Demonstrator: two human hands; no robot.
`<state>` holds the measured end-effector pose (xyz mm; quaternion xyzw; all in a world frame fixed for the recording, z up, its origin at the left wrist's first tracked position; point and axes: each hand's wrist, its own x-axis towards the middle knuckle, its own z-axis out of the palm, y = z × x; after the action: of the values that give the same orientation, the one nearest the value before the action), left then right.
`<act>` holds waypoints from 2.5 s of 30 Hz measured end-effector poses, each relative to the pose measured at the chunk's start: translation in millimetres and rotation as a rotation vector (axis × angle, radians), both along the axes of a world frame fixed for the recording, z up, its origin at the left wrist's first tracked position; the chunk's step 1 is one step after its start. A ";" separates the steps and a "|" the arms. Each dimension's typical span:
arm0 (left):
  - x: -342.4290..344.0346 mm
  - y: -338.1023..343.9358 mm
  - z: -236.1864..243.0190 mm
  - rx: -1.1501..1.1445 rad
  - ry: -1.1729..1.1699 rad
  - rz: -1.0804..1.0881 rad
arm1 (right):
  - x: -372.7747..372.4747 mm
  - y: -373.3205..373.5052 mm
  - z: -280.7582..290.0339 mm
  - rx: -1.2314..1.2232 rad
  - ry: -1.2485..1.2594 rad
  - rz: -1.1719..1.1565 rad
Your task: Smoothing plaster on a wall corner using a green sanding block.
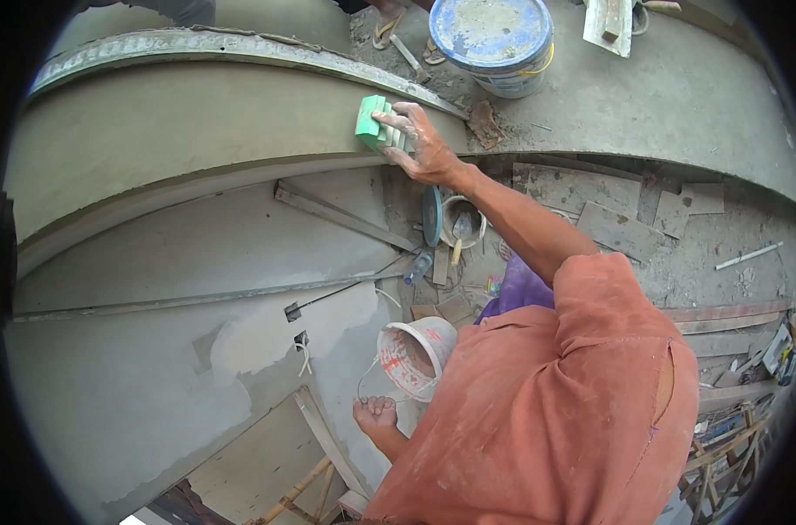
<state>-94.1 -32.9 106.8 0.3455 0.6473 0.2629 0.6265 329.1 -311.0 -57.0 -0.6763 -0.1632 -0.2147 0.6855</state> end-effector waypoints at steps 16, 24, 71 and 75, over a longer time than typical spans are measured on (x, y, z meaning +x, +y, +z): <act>-8.9 2.7 -6.2 -0.029 -0.062 -0.065 | 12.7 5.0 -33.6 -0.176 -0.084 -0.022; -1.5 3.8 -10.7 -0.031 -0.005 -0.014 | 4.1 5.9 -24.5 -0.041 0.024 0.039; 141.6 -111.2 -6.9 0.237 -0.105 -0.832 | -169.6 64.6 65.6 -1.563 -0.364 0.766; 152.9 -127.7 0.4 0.243 -0.196 -0.897 | -168.0 67.4 15.0 -1.708 -0.326 0.660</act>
<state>58.8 -160.7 107.2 0.6353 0.3364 0.0715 0.6915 161.1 -243.6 -42.1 -0.8324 -0.5443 0.0919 -0.0500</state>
